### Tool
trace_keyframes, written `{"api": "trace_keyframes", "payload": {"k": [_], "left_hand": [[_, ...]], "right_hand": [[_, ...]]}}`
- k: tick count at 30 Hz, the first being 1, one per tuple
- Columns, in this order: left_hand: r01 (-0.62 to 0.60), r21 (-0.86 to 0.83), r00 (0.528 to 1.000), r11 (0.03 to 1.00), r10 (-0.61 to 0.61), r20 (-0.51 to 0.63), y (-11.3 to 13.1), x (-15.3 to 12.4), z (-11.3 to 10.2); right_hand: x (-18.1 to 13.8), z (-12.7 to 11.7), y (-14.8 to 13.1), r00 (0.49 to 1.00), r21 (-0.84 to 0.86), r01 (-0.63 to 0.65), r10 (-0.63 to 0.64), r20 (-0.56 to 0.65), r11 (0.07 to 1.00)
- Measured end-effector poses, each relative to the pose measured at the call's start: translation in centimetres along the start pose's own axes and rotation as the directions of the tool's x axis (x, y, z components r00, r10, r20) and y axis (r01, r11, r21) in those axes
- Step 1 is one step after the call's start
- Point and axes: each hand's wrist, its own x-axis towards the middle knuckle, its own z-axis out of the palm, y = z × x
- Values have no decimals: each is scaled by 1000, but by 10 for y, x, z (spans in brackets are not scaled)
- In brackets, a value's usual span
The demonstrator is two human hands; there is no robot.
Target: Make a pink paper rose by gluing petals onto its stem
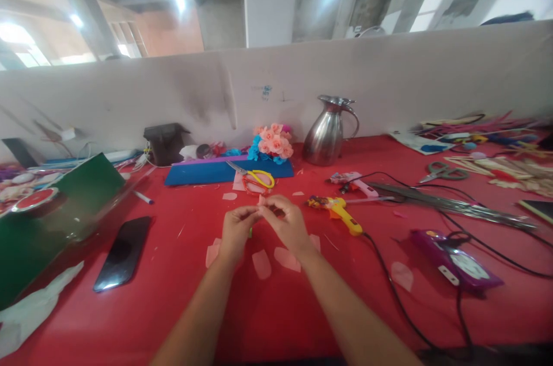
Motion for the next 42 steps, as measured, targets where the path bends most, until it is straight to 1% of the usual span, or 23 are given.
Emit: {"api": "trace_keyframes", "payload": {"k": [3, 5, 9, 12, 14, 16, 19, 23, 25, 27, 29, 30, 31, 32, 34, 37, 39, 41, 42], "left_hand": [[26, 50, 999, 998, -28, 25, -1, -1, 0], [16, 68, 1000, 998, -17, 15, -1, -1, -1], [8, 85, 1000, 996, -8, -6, -1, -1, -2], [12, 78, 1000, 997, -13, 15, -3, 0, -2], [24, 73, 999, 997, -26, 22, -4, 0, -2], [43, 66, 999, 997, -44, 10, -5, 1, -3], [43, 43, 999, 998, -43, -7, -6, 2, -4], [2, 42, 999, 999, -1, -43, -7, 4, -6], [-23, 17, 997, 1000, 24, -70, -7, 6, -9], [-26, -28, 995, 999, 23, -93, -7, 8, -13], [-36, -70, 991, 997, 27, -130, -6, 11, -17], [-52, -89, 990, 995, 39, -137, -5, 12, -19], [-76, -109, 984, 991, 57, -168, -5, 13, -21], [-70, -125, 983, 990, 47, -178, -4, 14, -23], [-72, -154, 980, 985, 42, -193, -3, 15, -25], [-64, -147, 986, 987, 40, -160, -3, 15, -25], [-47, -100, 992, 994, 34, -125, -4, 14, -24], [-29, -28, 994, 999, 26, -108, -5, 12, -23], [-20, 7, 994, 1000, 20, -107, -6, 12, -22]], "right_hand": [[1, 0, 2, 998, 26, -61, 61, 1, 998], [2, 0, 2, 996, 0, -86, 86, -15, 996], [1, -1, 1, 997, -77, -56, 52, -52, 995], [0, -1, 0, 997, -82, -48, 42, -69, 996], [0, -1, 0, 996, -39, -67, 65, -68, 997], [1, -1, 1, 992, 41, -100, 103, -74, 994], [4, -2, 3, 979, 139, -154, 170, -109, 978], [6, -3, 7, 962, 170, -197, 223, -154, 966], [5, -1, 7, 959, 131, -186, 208, -191, 974], [1, 1, 2, 970, 29, -147, 150, -189, 989], [-3, 2, -7, 993, -97, -82, 73, -92, 992], [-5, 1, -13, 998, -147, -47, 43, -35, 988], [-6, -1, -18, 1000, -187, -22, 21, -6, 982], [-7, -6, -23, 1000, -218, -10, 8, -13, 976], [-6, -22, -28, 996, -278, -26, 1, -89, 960], [-3, -63, -18, 982, -416, -92, 12, -190, 905], [-1, -94, -3, 972, -570, -174, 46, -232, 803], [-3, -118, 10, 967, -718, -252, 136, -217, 649], [-6, -126, 15, 960, -767, -279, 155, -232, 579]]}}
